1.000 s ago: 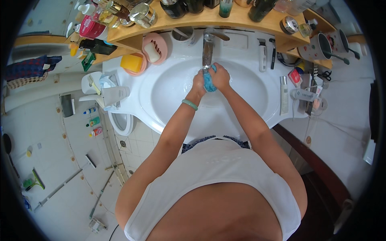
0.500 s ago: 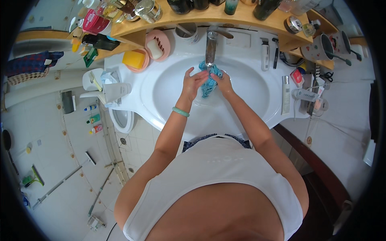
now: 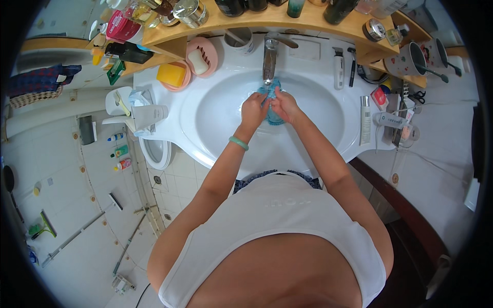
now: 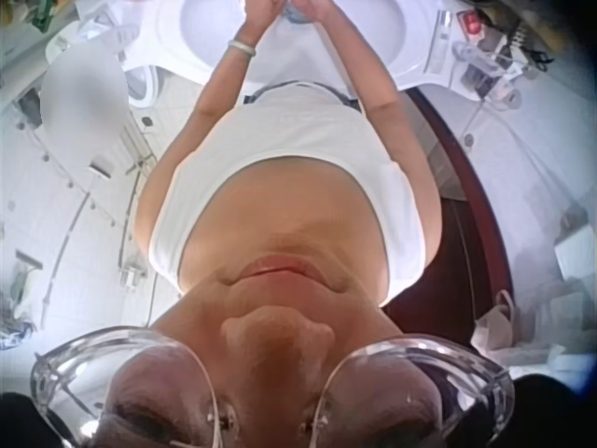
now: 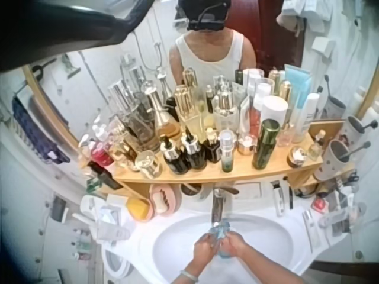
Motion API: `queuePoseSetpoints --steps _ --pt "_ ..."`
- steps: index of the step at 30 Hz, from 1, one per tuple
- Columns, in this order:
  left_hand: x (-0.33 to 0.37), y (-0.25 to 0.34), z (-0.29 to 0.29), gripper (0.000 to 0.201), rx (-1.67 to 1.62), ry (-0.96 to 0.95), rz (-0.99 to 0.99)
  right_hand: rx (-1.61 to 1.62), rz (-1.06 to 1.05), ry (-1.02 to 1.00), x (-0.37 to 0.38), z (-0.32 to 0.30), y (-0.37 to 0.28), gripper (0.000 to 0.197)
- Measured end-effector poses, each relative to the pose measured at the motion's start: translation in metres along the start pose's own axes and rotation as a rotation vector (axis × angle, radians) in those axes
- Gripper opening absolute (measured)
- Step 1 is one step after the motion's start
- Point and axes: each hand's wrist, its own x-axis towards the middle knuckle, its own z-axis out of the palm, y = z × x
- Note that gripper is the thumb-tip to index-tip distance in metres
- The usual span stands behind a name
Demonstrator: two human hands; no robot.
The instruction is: The person scrubs the inside of a white bathroom sink using a yellow sponge and a blue cloth. They then rinse the cloth under running water from the faucet and wring it out. The person continues to wipe the sink basin with the damp cloth before leaving the area.
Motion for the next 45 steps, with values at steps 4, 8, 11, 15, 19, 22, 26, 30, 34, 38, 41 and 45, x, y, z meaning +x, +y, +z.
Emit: queuePoseSetpoints --steps 4,8,11,15,19,22,26,30,34,38,41,45 --pt "0.007 -0.019 0.0 0.015 -0.494 -0.018 -0.557 -0.11 -0.042 0.16 -0.005 0.004 -0.002 0.035" --pt "0.01 -0.03 -0.018 0.017 -0.947 0.076 -0.767 -0.532 -0.153 0.266 0.0 -0.013 -0.018 0.037" --pt "0.011 -0.039 -0.037 0.019 -0.931 0.154 -0.741 -0.878 -0.285 0.46 0.02 -0.056 -0.017 0.043" --pt "0.01 -0.042 -0.078 0.018 -0.808 0.243 -0.654 -1.38 -0.32 0.503 -0.018 -0.022 -0.037 0.056" --pt "0.013 -0.041 -0.101 0.021 -0.785 0.348 -0.644 -1.829 -0.305 0.377 -0.031 -0.004 -0.035 0.053" --pt "0.011 -0.042 -0.107 0.028 -0.659 0.417 -0.591 -1.853 -0.315 0.317 -0.015 -0.015 -0.028 0.042" --pt "-0.005 -0.069 -0.093 0.034 -0.818 0.399 -0.62 -0.428 -0.051 0.074 -0.002 -0.01 -0.027 0.033" --pt "-0.014 -0.046 -0.047 0.068 -1.049 0.354 -0.945 -0.07 -0.154 0.045 -0.002 0.018 -0.015 0.042" --pt "-0.011 -0.022 -0.013 0.091 -1.378 0.033 -1.016 -0.185 -0.221 0.016 -0.02 0.049 -0.003 0.049" --pt "0.003 -0.001 -0.012 0.062 -1.632 -0.131 -0.984 -0.99 -0.547 -0.009 -0.054 0.073 0.022 0.051" --pt "0.004 0.002 -0.009 0.046 -1.689 -0.287 -0.985 -1.602 -0.651 -0.008 -0.08 0.096 0.034 0.055" --pt "-0.028 -0.067 0.038 0.031 -1.946 -0.221 -1.06 -1.816 -0.715 0.224 -0.059 0.084 0.042 0.042"
